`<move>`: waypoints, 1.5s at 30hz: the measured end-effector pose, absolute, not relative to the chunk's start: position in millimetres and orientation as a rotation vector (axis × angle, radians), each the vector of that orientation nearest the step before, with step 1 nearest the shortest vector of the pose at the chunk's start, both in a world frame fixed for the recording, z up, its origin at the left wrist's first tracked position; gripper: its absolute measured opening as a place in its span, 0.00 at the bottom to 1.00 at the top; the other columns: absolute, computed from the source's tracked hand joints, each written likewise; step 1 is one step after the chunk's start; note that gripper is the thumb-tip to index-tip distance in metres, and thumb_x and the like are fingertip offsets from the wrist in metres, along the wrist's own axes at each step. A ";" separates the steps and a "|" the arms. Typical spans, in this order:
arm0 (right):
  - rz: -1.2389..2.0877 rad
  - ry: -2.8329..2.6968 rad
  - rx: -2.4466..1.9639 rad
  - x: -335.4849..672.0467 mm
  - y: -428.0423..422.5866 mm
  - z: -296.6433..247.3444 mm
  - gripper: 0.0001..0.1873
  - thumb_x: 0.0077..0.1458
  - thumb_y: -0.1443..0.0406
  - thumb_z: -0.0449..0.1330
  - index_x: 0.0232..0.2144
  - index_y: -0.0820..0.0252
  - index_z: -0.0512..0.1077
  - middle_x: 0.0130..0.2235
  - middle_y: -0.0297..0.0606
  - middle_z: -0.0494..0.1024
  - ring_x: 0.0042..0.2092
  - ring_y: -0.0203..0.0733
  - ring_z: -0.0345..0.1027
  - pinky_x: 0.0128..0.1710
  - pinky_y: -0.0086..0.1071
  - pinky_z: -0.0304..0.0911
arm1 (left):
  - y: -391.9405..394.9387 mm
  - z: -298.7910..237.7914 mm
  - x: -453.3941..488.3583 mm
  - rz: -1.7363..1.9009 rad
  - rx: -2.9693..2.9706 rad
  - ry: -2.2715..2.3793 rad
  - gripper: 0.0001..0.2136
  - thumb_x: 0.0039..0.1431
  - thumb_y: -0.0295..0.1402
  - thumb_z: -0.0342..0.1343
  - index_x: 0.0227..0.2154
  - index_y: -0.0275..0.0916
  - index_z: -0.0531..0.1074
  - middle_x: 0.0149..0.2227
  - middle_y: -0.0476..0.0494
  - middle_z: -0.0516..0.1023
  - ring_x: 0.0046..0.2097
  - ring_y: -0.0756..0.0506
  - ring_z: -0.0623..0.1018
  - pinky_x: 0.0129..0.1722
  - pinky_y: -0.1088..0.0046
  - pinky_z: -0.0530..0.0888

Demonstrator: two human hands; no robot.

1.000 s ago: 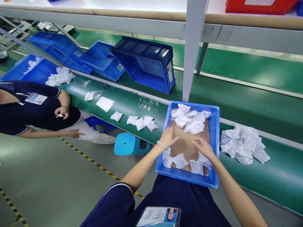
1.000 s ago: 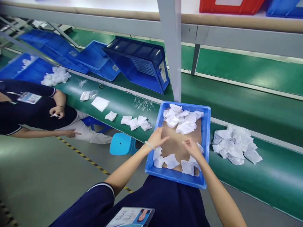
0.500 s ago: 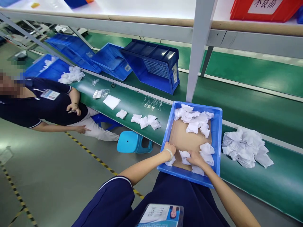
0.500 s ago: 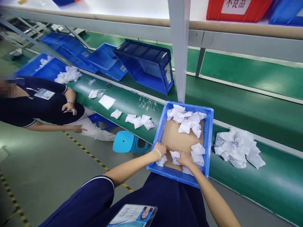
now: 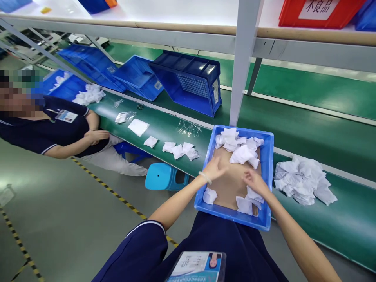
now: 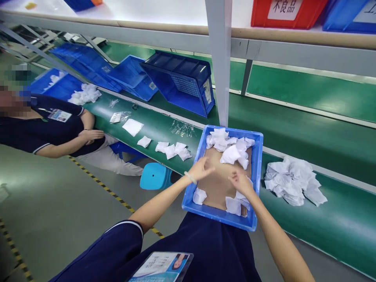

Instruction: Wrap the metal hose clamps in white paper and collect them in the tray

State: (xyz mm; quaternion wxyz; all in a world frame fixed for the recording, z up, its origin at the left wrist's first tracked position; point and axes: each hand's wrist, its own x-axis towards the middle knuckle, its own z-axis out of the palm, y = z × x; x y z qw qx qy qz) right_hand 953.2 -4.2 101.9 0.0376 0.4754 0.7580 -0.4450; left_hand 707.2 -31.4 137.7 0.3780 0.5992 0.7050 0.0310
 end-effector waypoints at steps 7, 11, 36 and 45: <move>-0.988 2.353 1.149 960.1 -96.6 87.6 0.21 0.48 0.74 0.55 0.45 0.58 0.72 0.42 0.49 0.78 0.51 0.53 0.68 0.57 0.51 0.51 | -128.4 95.4 741.8 -0.425 1.446 1.661 0.30 0.34 0.25 0.66 0.46 0.29 0.69 0.55 0.19 0.65 0.57 0.25 0.68 0.53 0.49 0.66; -0.913 2.394 1.035 958.4 -86.0 88.4 0.20 0.41 0.73 0.61 0.41 0.65 0.74 0.41 0.54 0.78 0.49 0.57 0.68 0.53 0.47 0.55 | -108.5 91.0 730.4 -0.392 1.423 1.577 0.25 0.28 0.28 0.68 0.37 0.31 0.73 0.49 0.29 0.72 0.50 0.31 0.74 0.50 0.56 0.70; -0.559 2.374 1.521 969.2 -48.2 103.6 0.20 0.58 0.71 0.51 0.51 0.54 0.69 0.57 0.52 0.67 0.49 0.53 0.69 0.44 0.42 0.65 | -131.7 62.9 857.5 -0.238 1.471 1.478 0.29 0.48 0.38 0.60 0.52 0.30 0.64 0.52 0.25 0.70 0.53 0.30 0.72 0.51 0.56 0.69; -0.594 2.366 2.100 1057.4 28.7 134.2 0.25 0.61 0.60 0.52 0.59 0.61 0.59 0.58 0.49 0.65 0.59 0.51 0.56 0.58 0.43 0.53 | -124.4 33.3 850.6 -0.132 1.296 1.538 0.08 0.47 0.25 0.56 0.33 0.36 0.71 0.37 0.38 0.78 0.45 0.39 0.77 0.45 0.65 0.69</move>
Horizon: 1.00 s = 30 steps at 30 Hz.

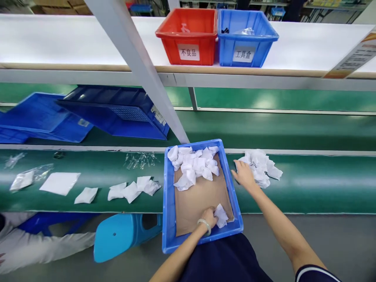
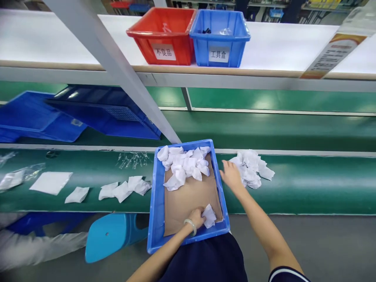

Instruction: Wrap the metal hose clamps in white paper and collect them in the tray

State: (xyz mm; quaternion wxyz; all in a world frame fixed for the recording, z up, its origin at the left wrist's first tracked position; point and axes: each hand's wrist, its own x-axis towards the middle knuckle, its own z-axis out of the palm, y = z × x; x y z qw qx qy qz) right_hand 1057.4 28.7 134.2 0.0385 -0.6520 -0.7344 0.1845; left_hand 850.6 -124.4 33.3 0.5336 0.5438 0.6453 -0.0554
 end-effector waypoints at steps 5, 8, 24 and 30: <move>0.713 -2.015 -2.193 1133.3 25.5 89.5 0.13 0.59 0.61 0.57 0.43 0.63 0.70 0.50 0.43 0.71 0.56 0.50 0.61 0.56 0.51 0.55 | -128.5 32.7 841.4 -0.023 0.964 1.528 0.05 0.48 0.26 0.56 0.24 0.37 0.64 0.23 0.49 0.71 0.29 0.47 0.75 0.30 0.71 0.71; 0.817 -1.850 -2.158 1146.4 9.6 76.0 0.13 0.58 0.59 0.57 0.41 0.63 0.71 0.51 0.44 0.70 0.57 0.50 0.60 0.57 0.51 0.53 | -131.8 42.8 834.9 0.067 0.765 1.471 0.08 0.49 0.30 0.57 0.25 0.38 0.61 0.22 0.52 0.70 0.23 0.51 0.72 0.24 0.74 0.69; 1.428 -1.411 -1.437 1064.7 -29.9 123.6 0.23 0.59 0.49 0.51 0.50 0.54 0.69 0.47 0.42 0.78 0.47 0.42 0.72 0.45 0.38 0.67 | -71.2 111.3 807.3 0.780 0.427 1.399 0.18 0.61 0.43 0.46 0.48 0.38 0.65 0.49 0.36 0.75 0.43 0.45 0.79 0.34 0.72 0.76; 0.997 -1.238 -2.009 1186.8 -11.0 74.6 0.38 0.49 0.53 0.61 0.58 0.65 0.59 0.63 0.60 0.55 0.66 0.63 0.43 0.61 0.58 0.42 | -97.4 109.0 778.7 0.907 0.503 1.639 0.25 0.51 0.51 0.58 0.45 0.38 0.67 0.51 0.33 0.75 0.45 0.40 0.80 0.42 0.63 0.77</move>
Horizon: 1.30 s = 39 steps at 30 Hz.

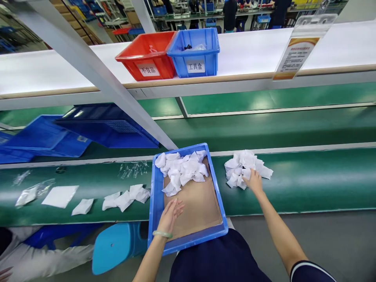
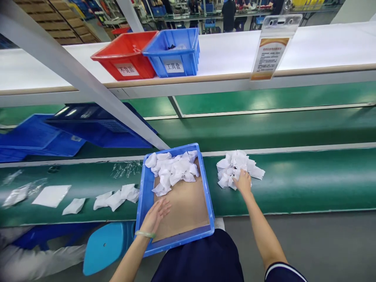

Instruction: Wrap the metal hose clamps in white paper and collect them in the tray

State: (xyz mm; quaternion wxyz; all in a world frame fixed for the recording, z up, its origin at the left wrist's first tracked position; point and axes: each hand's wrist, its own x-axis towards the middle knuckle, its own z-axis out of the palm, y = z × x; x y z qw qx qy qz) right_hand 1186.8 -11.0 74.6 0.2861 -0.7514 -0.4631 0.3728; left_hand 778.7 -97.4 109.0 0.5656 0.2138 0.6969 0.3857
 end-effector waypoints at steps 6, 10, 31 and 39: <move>0.882 -1.191 -2.153 1217.8 -51.3 16.1 0.34 0.50 0.54 0.58 0.59 0.58 0.61 0.59 0.54 0.60 0.59 0.62 0.57 0.57 0.55 0.51 | -164.7 87.0 774.5 0.680 1.162 2.019 0.24 0.52 0.54 0.53 0.39 0.37 0.72 0.39 0.38 0.80 0.42 0.38 0.80 0.43 0.58 0.77; 0.884 -1.028 -2.093 1209.4 -67.8 -3.9 0.34 0.54 0.48 0.50 0.56 0.64 0.63 0.52 0.55 0.67 0.52 0.57 0.63 0.52 0.52 0.57 | -198.8 76.7 775.0 0.504 1.524 1.981 0.16 0.59 0.45 0.48 0.39 0.39 0.72 0.39 0.39 0.79 0.39 0.41 0.80 0.42 0.61 0.78; 0.969 -1.505 -1.993 1140.8 -27.1 45.5 0.42 0.47 0.52 0.63 0.60 0.65 0.57 0.61 0.60 0.57 0.61 0.65 0.48 0.58 0.61 0.44 | -218.4 51.5 785.1 0.132 1.973 2.102 0.13 0.62 0.35 0.43 0.33 0.42 0.74 0.35 0.46 0.81 0.38 0.45 0.80 0.39 0.72 0.73; 0.981 -1.489 -2.057 1158.1 -46.0 7.8 0.34 0.54 0.53 0.54 0.59 0.66 0.59 0.51 0.55 0.69 0.51 0.56 0.64 0.52 0.50 0.58 | -218.2 54.1 787.6 0.100 1.985 2.115 0.14 0.62 0.35 0.42 0.32 0.42 0.73 0.32 0.46 0.80 0.37 0.45 0.79 0.38 0.72 0.72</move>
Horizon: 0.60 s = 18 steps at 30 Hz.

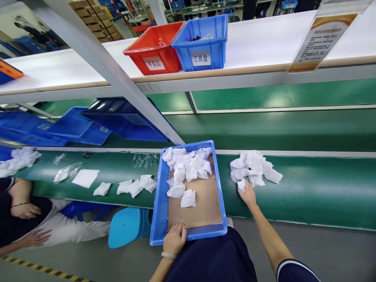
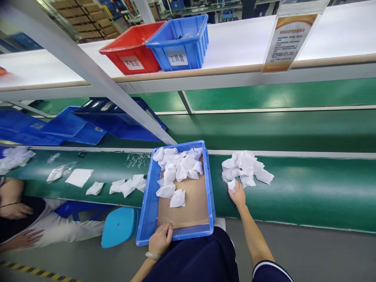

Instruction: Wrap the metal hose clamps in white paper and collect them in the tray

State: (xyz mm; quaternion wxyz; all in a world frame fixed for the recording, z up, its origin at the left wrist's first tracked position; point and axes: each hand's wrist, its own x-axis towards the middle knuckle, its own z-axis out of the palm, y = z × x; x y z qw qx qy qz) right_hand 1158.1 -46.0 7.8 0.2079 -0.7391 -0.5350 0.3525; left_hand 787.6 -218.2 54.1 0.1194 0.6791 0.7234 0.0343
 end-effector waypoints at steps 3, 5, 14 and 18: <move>0.989 -1.394 -1.957 1141.8 -69.0 19.5 0.33 0.62 0.52 0.41 0.61 0.68 0.53 0.50 0.55 0.71 0.49 0.53 0.67 0.47 0.47 0.64 | -217.9 53.7 786.6 0.099 1.999 2.108 0.14 0.62 0.35 0.42 0.32 0.42 0.73 0.33 0.46 0.80 0.38 0.45 0.79 0.39 0.72 0.72; 1.020 -1.399 -1.842 1118.7 -82.2 33.3 0.31 0.64 0.52 0.36 0.62 0.63 0.54 0.49 0.50 0.73 0.48 0.48 0.69 0.46 0.42 0.66 | -217.6 53.6 785.9 0.094 2.003 2.100 0.14 0.62 0.35 0.42 0.32 0.42 0.73 0.33 0.46 0.80 0.38 0.45 0.79 0.39 0.71 0.72; 0.738 -1.636 -2.015 1142.5 -0.8 45.6 0.33 0.56 0.57 0.55 0.61 0.63 0.58 0.64 0.59 0.55 0.66 0.66 0.40 0.59 0.65 0.40 | -218.2 54.7 785.7 0.061 2.080 2.091 0.14 0.64 0.34 0.42 0.30 0.41 0.72 0.31 0.47 0.79 0.36 0.46 0.79 0.38 0.72 0.71; 0.624 -1.622 -2.171 1189.3 6.7 10.5 0.22 0.55 0.68 0.49 0.52 0.56 0.69 0.65 0.49 0.56 0.67 0.67 0.29 0.56 0.69 0.39 | -219.3 52.5 785.8 0.085 2.161 2.103 0.15 0.65 0.35 0.42 0.28 0.41 0.72 0.28 0.47 0.78 0.34 0.46 0.79 0.35 0.72 0.71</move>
